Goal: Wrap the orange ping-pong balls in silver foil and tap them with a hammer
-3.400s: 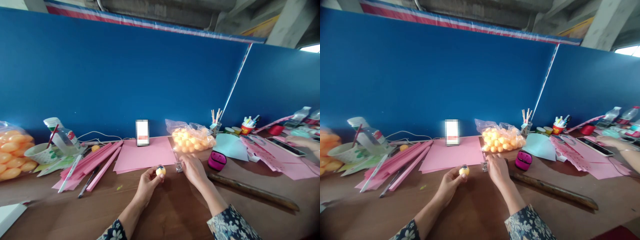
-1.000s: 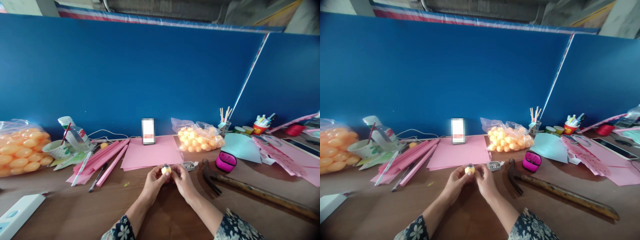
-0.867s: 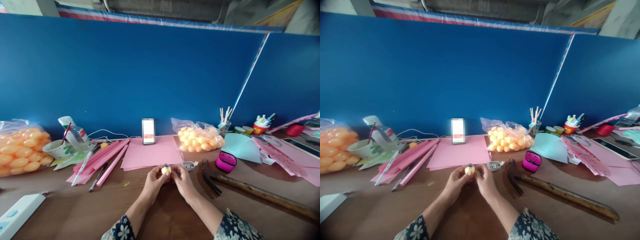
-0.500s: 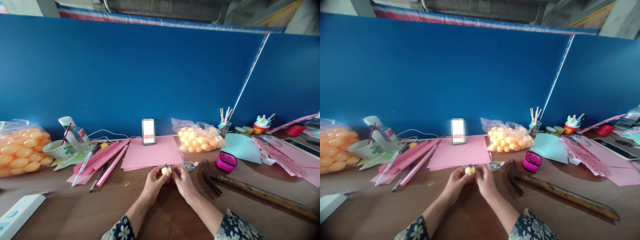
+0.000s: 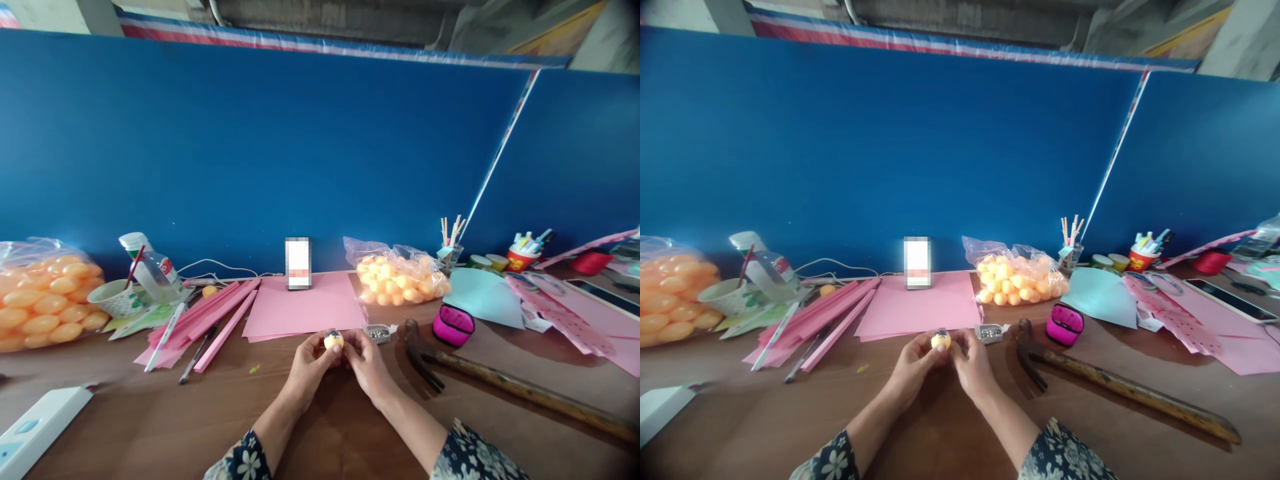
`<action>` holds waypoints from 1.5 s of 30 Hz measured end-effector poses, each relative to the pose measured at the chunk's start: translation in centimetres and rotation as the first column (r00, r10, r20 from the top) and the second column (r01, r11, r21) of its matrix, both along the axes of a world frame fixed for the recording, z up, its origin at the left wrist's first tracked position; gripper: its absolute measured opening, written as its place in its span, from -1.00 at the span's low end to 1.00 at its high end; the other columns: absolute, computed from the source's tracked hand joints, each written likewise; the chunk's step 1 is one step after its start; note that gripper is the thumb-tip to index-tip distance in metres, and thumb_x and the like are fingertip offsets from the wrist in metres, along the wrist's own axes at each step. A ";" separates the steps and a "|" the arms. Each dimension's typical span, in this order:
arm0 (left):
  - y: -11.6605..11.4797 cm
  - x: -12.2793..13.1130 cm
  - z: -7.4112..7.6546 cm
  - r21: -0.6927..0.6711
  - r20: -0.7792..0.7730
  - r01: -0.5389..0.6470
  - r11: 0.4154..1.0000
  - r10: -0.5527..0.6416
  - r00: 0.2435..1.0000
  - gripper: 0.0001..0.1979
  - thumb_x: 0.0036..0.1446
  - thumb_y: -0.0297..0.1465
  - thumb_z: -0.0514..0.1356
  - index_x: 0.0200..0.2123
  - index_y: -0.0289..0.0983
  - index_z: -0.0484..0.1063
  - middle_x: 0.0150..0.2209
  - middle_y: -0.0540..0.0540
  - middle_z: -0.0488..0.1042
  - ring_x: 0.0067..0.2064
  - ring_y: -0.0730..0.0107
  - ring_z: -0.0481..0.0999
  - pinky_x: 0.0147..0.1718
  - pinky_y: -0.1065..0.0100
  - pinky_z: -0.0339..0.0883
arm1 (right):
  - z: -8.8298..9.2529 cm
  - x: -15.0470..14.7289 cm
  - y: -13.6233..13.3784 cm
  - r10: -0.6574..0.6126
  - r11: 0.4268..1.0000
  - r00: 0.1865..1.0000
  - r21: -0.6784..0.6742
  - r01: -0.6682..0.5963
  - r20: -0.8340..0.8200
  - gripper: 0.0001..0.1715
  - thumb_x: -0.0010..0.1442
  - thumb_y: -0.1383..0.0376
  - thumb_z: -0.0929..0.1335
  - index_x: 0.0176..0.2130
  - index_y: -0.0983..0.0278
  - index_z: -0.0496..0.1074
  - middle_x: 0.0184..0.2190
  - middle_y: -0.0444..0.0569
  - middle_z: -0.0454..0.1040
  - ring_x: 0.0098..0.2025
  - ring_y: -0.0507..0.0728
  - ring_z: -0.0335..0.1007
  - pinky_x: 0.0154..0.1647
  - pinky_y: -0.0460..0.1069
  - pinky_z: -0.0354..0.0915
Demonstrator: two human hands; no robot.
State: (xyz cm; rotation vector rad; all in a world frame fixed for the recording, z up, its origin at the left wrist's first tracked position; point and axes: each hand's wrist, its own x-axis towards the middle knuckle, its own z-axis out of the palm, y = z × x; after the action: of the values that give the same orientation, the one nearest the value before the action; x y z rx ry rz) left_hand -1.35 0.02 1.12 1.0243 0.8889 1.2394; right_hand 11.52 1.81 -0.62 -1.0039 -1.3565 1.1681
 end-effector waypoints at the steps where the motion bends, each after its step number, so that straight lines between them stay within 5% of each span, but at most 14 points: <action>1: 0.0 0.0 0.0 0.004 -0.004 0.000 1.000 0.000 1.000 -0.66 -0.04 -0.31 0.24 -0.19 -0.35 0.40 -0.29 -0.13 0.46 -0.27 0.36 0.43 -0.28 0.36 0.34 | 0.0 0.0 0.0 0.001 1.000 1.000 0.003 -0.001 0.000 -0.88 0.11 0.24 0.30 -0.36 0.26 0.33 -0.45 -0.08 0.44 -0.49 0.05 0.33 -0.51 -0.08 0.23; 31: 0.1 0.0 -0.6 -0.040 0.049 -0.067 0.997 0.069 0.996 -0.45 -0.12 -0.31 0.29 -0.01 -0.31 0.31 -0.30 -0.10 0.48 -0.34 0.41 0.46 -0.31 0.36 0.38 | 0.1 0.0 -0.2 -0.023 1.000 1.000 -0.014 0.023 0.000 -0.83 0.10 0.20 0.31 -0.35 0.27 0.34 -0.41 -0.03 0.46 -0.43 0.09 0.36 -0.48 -0.06 0.27; 45: 0.2 0.0 -0.6 -0.008 0.013 -0.076 0.997 0.076 0.997 -0.42 -0.09 -0.34 0.27 0.04 -0.29 0.25 -0.16 -0.15 0.49 -0.12 0.25 0.46 -0.08 0.24 0.30 | 1.5 0.3 -0.6 -0.200 0.965 0.974 0.194 0.176 0.108 -0.82 0.14 0.20 0.27 -0.33 0.26 0.34 -0.37 -0.01 0.44 -0.30 0.13 0.37 -0.25 -0.01 0.31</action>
State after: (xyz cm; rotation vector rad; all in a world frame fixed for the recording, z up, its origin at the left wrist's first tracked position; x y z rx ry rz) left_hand -1.32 0.25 0.49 0.9828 0.9292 1.3037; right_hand 11.80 1.20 0.84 -1.0622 -1.4067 0.8332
